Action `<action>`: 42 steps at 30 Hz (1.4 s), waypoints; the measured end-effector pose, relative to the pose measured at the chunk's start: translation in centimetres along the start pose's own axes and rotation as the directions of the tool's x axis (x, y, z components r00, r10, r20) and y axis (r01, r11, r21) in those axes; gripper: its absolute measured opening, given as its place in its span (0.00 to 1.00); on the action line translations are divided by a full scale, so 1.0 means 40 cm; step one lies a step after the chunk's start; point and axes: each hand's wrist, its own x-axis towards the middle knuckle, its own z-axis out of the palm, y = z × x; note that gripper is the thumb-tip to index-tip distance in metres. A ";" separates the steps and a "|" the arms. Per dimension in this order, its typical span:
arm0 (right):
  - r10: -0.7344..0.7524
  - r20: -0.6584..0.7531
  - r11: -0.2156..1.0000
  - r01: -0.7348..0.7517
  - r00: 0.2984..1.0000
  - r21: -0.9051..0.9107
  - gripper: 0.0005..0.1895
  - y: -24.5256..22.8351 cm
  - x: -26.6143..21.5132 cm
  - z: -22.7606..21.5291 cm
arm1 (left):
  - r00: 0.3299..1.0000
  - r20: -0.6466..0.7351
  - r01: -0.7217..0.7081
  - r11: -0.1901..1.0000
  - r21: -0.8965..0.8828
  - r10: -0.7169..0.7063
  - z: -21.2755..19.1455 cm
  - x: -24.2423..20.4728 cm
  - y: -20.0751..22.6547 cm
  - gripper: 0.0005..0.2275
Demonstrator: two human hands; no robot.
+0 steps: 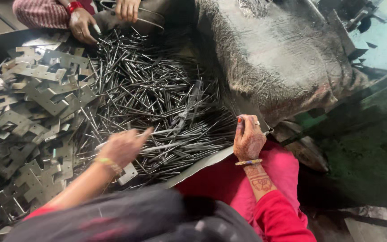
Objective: The person is assembling small metal parts by inserting nails into metal brackets. They pick up brackets and nails from a large pile and insert the nails into the holes of the brackets.
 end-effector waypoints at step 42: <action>0.081 0.020 0.996 -0.080 0.997 -0.036 0.06 -0.036 0.015 -0.020 | 0.839 0.236 0.499 0.866 0.029 -0.491 -0.103 -0.159 -0.006 0.27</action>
